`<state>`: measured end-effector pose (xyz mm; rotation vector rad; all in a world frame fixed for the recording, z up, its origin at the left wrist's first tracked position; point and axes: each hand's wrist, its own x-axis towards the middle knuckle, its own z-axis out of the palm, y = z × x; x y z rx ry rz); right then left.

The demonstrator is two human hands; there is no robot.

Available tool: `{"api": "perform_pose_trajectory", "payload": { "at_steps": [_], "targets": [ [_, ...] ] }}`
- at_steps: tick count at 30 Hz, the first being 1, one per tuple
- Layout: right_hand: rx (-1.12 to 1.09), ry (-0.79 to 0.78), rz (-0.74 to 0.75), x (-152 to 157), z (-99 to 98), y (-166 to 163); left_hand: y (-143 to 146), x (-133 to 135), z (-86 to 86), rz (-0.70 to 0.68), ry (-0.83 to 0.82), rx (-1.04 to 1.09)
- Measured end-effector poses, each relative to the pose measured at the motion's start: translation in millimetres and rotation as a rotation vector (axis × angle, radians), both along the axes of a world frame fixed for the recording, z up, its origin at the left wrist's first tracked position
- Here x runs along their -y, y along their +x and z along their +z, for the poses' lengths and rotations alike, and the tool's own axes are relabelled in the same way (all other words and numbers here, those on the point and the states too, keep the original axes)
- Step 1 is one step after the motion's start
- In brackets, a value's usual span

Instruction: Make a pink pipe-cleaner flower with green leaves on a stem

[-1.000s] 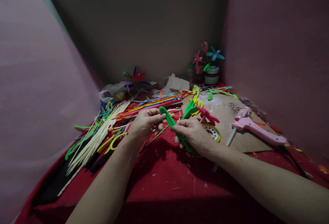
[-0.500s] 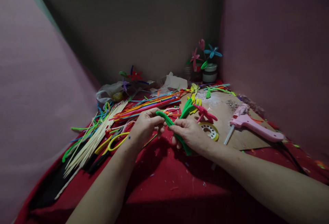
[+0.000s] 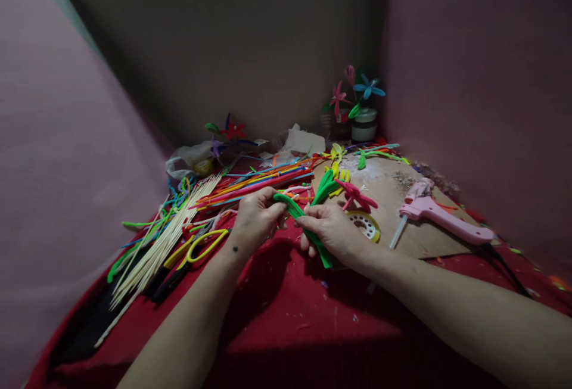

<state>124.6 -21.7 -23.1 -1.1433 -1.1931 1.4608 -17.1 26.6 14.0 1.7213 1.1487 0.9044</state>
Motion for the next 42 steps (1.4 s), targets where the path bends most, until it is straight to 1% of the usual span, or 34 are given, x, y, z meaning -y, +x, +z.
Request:
{"api": "perform_pose_trajectory", "payload": {
  "at_steps": [5, 8, 11, 14, 18, 22, 25, 27, 28, 30, 34, 37, 39, 42],
  "targets": [
    [-0.029, 0.015, 0.011, 0, -2.3, 1, -9, -7, 6.4, -0.177, -0.18, 0.143],
    [-0.043, -0.001, 0.027, 1, -0.6, 1, -12, -8, 6.0, -0.21, -0.217, 0.189],
    [-0.024, -0.008, 0.032, 2, 1.3, 0, -10, -8, 2.0, -0.163, -0.169, 0.207],
    [-0.016, -0.001, 0.036, 2, 1.2, 0, -8, -8, -0.8, -0.135, -0.106, 0.155],
    [-0.029, 0.006, 0.043, 1, -0.6, 0, -6, -8, -0.6, -0.111, -0.044, 0.087],
    [-0.048, -0.021, 0.052, 0, -1.6, 0, -5, -5, 1.5, -0.086, -0.022, 0.063],
    [-0.076, -0.041, 0.098, 0, -2.9, -1, -7, -6, 3.4, -0.003, 0.039, 0.054],
    [-0.1, -0.055, 0.133, 0, -4.0, -2, -10, -10, 4.4, 0.057, 0.085, 0.08],
    [-0.11, -0.062, 0.145, 0, -4.3, -2, -12, -12, 4.6, 0.065, 0.089, 0.103],
    [-0.121, -0.074, 0.141, 0, -4.4, -3, -17, -16, 3.9, 0.016, 0.024, 0.168],
    [-0.122, -0.042, 0.109, -1, -3.2, -3, -17, -18, -2.6, -0.179, -0.294, 0.326],
    [-0.107, -0.008, 0.103, -1, -1.6, -3, -11, -14, -9.0, -0.269, -0.459, 0.314],
    [-0.104, -0.001, 0.099, -1, -0.2, -3, -8, -11, -10.9, -0.284, -0.492, 0.296],
    [-0.123, -0.022, 0.098, 0, 1.4, -3, -9, -12, -8.8, -0.262, -0.453, 0.321]
  ]
}}
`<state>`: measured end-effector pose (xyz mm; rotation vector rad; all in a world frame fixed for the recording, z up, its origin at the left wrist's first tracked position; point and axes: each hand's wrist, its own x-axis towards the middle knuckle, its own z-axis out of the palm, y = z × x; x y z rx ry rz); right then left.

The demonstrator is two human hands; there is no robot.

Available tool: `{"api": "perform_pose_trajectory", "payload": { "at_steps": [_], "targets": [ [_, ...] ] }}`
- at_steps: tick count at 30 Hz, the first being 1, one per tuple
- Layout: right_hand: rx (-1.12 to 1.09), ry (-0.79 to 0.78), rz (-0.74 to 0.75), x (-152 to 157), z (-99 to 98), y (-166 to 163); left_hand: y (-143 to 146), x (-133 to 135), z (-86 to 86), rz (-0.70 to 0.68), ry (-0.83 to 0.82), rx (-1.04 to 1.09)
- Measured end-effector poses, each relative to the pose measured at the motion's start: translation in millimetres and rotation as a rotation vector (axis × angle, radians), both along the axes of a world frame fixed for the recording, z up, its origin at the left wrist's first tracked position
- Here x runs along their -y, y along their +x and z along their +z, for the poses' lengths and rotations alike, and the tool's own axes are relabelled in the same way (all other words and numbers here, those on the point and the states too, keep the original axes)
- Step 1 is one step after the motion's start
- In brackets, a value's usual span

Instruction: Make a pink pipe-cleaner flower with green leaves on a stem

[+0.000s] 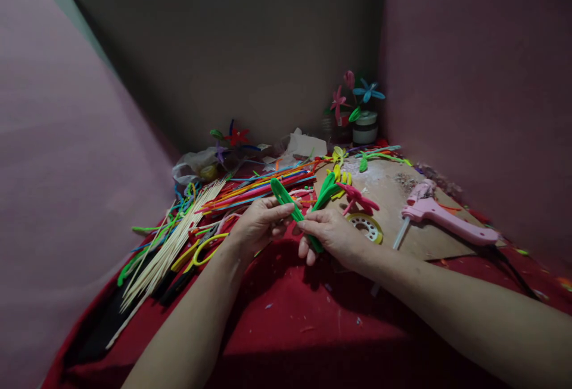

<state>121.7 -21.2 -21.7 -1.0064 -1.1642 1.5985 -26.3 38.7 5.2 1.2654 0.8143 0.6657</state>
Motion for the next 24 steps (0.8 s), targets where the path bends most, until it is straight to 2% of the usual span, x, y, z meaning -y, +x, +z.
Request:
{"api": "perform_pose_trajectory", "payload": {
  "at_steps": [4, 8, 10, 13, 15, 20, 24],
  "targets": [
    [-0.001, -0.023, 0.025, 2, 0.1, 1, -5, -6, 4.7, 0.067, 0.058, 0.053],
    [0.015, -0.017, 0.053, 3, -0.3, 0, -6, -7, 5.0, 0.111, 0.13, -0.071],
    [0.029, 0.074, -0.049, 3, -0.5, 0, -4, -3, 5.0, 0.047, 0.158, -0.171],
    [0.04, 0.314, -0.276, -1, -1.6, 0, -2, 3, 5.7, -0.087, 0.193, -0.285],
    [0.067, 0.417, -0.336, -3, -2.5, 1, -1, 6, 5.7, -0.149, 0.231, -0.324],
    [0.058, 0.453, -0.345, -4, 0.2, 5, 5, 11, 3.4, -0.216, 0.275, -0.288],
    [0.045, 0.438, -0.442, -3, 4.0, 7, 9, 13, 1.7, -0.141, 0.253, -0.139]
  ]
}}
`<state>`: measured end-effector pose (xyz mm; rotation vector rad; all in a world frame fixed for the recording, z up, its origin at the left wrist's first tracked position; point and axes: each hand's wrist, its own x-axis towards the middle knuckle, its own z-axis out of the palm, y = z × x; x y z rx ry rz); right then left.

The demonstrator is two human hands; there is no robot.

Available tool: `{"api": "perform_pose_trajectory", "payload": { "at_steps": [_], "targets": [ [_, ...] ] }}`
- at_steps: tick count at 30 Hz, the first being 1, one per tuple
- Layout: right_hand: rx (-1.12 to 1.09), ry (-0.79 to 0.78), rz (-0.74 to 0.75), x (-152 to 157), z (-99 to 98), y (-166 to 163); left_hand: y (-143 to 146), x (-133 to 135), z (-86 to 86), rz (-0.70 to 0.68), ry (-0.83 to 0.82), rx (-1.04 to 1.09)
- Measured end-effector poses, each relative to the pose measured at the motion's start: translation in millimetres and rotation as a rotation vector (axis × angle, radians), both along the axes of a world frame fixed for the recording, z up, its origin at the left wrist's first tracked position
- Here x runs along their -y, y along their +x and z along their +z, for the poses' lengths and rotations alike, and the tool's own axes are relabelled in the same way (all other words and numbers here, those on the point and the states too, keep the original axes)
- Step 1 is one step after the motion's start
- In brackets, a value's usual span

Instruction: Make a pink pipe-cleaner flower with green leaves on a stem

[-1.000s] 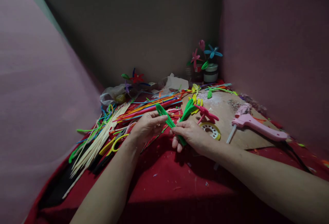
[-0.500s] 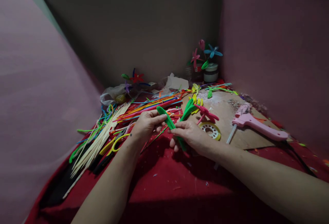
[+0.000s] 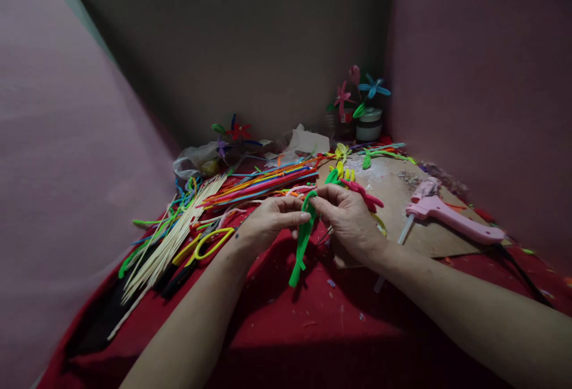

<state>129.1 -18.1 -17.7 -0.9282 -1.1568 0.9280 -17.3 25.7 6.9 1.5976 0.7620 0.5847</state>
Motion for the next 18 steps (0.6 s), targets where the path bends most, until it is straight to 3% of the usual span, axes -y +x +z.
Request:
{"api": "perform_pose_trajectory", "payload": {
  "at_steps": [5, 13, 18],
  "targets": [
    [0.106, 0.019, -0.102, -3.3, -1.7, 2.0, 0.5, -0.7, 0.0, 0.148, 0.04, -0.052],
    [0.184, 0.013, -0.073, -8.5, -8.0, 6.0, 3.0, 3.5, 2.3, 0.125, 0.279, -0.234],
    [0.167, -0.023, -0.054, -6.7, -8.3, 5.7, 5.8, 6.9, 1.3, 0.118, 0.535, -0.316]
  ]
}}
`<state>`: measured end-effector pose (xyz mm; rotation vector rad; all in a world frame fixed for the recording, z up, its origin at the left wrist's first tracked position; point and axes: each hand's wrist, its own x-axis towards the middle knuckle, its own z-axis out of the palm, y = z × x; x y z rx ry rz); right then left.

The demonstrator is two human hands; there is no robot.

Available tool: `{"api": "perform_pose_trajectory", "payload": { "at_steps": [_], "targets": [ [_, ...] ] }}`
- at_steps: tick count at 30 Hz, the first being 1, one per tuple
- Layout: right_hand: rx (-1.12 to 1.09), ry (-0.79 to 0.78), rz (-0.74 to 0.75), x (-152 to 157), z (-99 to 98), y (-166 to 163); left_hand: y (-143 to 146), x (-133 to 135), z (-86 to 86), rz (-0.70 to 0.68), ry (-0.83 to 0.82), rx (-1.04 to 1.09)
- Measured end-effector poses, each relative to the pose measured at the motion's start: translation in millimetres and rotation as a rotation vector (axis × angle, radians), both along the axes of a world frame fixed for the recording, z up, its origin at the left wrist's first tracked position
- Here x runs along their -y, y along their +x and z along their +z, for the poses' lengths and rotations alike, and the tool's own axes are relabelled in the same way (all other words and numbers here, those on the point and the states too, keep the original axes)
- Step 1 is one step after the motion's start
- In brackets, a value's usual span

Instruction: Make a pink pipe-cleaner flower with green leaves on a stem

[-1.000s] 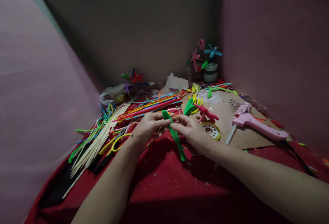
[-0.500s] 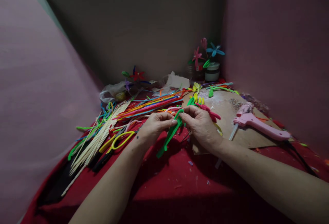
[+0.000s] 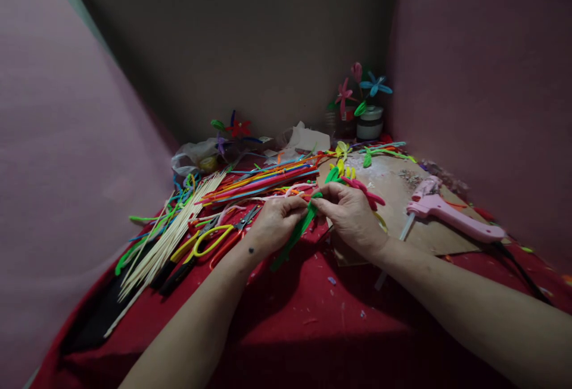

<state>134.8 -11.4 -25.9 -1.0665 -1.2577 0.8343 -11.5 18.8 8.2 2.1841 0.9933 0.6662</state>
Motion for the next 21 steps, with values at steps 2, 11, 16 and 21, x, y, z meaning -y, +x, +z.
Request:
{"api": "perform_pose_trajectory", "payload": {
  "at_steps": [2, 11, 16, 21],
  "targets": [
    [-0.023, -0.017, 0.025, 1, 1.5, 0, 0, -1, -1.0, 0.013, 0.054, -0.028],
    [-0.102, -0.013, -0.069, -1, 7.1, 3, 0, 1, 3.3, -0.088, -0.402, 0.082],
    [-0.239, -0.064, -0.033, -4, 4.3, 3, 6, 3, -3.4, -0.088, -0.194, -0.05],
    [-0.223, -0.096, 0.007, -3, 6.7, 3, 4, -4, -14.6, 0.021, 0.185, -0.224]
  ]
}}
